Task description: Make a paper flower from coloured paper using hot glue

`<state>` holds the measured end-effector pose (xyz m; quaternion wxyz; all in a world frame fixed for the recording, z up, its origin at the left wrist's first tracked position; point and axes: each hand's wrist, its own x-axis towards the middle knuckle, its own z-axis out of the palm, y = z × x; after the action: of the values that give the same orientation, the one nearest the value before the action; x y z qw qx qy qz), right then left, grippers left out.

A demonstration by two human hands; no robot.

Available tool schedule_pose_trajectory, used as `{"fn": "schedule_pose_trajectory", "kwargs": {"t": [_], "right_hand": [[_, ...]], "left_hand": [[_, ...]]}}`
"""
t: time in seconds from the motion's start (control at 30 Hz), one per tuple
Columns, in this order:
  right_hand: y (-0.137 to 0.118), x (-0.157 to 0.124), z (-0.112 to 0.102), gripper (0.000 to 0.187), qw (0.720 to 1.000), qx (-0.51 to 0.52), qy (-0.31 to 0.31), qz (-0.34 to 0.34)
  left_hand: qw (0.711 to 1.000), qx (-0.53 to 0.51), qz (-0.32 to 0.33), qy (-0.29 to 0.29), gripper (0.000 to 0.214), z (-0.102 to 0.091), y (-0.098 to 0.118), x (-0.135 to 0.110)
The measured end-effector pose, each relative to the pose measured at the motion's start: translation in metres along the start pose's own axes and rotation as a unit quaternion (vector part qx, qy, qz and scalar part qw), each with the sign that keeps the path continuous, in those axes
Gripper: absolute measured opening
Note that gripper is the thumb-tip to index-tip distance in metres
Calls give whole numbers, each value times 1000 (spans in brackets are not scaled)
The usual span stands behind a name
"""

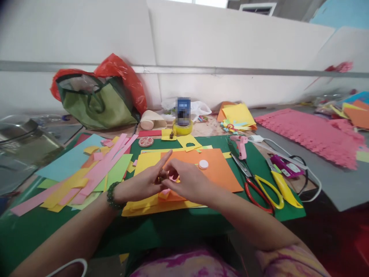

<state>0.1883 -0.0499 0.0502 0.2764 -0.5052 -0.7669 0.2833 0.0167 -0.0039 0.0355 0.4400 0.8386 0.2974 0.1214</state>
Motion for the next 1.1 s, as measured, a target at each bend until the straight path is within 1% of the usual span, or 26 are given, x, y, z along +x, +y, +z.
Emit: {"fn": "schedule_pose_trajectory", "kwargs": {"t": [0.03,0.07,0.17,0.23,0.33,0.43,0.5,0.6,0.63,0.7,0.8,0.9,1.03,1.1], "right_hand": [[1,7,3,3,1000,22,-14,0],[3,13,4,5,999,41,-23,1],[11,20,2,7,998,59,-28,11],[18,22,0,13,996,72,-26,38],[28,25,0,25,988,125,-23,86],[35,29,4,24,978,170,-27,118],[37,30,8,23,970,189,-30,147],[38,31,12,22,962,199,-29,185],[38,30,13,22,961,200,-28,190],[40,30,15,23,961,201,-25,191],[45,30,18,22,968,180,-21,175],[49,30,20,18,983,104,-17,149],[50,28,24,14,990,4,-13,140],[49,27,26,14,989,-19,-19,145]], "left_hand": [[1000,7,0,7,95,0,0,0],[1000,11,-4,13,95,-1,-1,0],[999,14,-24,26,95,-5,-2,0],[999,11,-31,33,95,-9,-5,1],[997,9,-31,63,90,-12,-10,2],[995,25,-47,84,84,-15,-14,3],[992,51,-64,93,72,-17,-15,4],[986,99,-86,99,39,-19,-14,6],[985,108,-93,96,32,-19,-14,7],[984,112,-102,89,25,-17,-15,9],[987,106,-100,74,16,-13,-17,11],[982,146,-104,64,17,-12,-18,10],[954,256,-140,72,23,-17,-14,4],[945,291,-140,57,24,-18,-10,1]]}}
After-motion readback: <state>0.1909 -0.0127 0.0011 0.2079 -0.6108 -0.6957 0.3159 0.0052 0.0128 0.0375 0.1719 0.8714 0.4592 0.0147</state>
